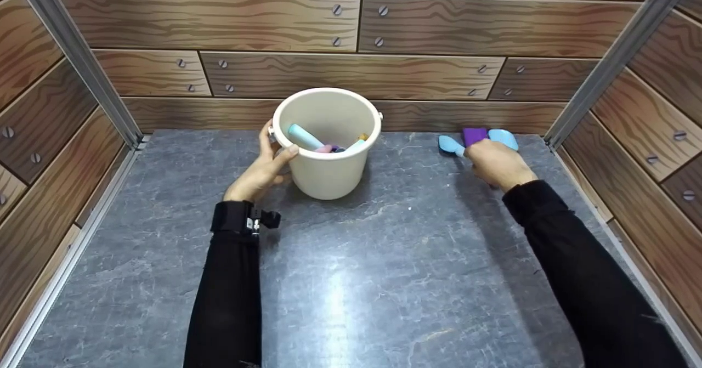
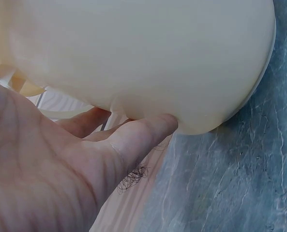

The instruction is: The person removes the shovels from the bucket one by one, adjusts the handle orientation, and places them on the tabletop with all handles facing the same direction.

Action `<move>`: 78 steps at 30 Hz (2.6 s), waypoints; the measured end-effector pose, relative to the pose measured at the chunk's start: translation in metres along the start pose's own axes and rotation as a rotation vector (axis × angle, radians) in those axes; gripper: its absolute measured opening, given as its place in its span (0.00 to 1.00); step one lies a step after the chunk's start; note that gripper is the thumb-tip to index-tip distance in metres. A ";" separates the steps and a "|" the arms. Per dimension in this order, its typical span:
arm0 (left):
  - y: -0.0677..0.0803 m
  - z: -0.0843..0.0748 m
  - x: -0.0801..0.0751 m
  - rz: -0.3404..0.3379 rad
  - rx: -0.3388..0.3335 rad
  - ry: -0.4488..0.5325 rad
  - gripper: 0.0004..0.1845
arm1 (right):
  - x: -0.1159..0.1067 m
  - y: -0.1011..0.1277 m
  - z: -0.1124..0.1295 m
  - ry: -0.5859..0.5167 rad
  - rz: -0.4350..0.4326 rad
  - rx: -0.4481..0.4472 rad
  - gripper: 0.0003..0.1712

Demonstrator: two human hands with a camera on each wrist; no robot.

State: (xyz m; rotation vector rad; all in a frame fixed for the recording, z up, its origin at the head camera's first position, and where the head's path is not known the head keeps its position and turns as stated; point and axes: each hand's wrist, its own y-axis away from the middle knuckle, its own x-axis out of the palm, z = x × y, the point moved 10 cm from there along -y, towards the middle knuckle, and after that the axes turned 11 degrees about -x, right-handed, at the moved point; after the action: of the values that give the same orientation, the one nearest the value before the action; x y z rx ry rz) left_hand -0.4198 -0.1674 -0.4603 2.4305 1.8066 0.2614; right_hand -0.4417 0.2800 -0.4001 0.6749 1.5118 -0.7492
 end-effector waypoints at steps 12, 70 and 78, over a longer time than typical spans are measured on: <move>0.000 -0.001 0.001 0.000 0.006 0.009 0.60 | 0.028 0.002 -0.003 -0.013 0.009 -0.013 0.12; 0.001 0.000 -0.001 -0.013 -0.011 -0.006 0.62 | -0.055 -0.055 0.062 -0.074 -0.049 -0.039 0.36; 0.000 0.000 0.000 -0.004 -0.003 0.014 0.65 | -0.078 -0.073 0.096 -0.076 -0.116 -0.122 0.35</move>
State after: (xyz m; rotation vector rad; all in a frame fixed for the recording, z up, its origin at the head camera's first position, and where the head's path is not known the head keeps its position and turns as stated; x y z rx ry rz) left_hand -0.4201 -0.1674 -0.4605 2.4285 1.8158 0.2804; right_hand -0.4344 0.1604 -0.3202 0.4658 1.5229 -0.7550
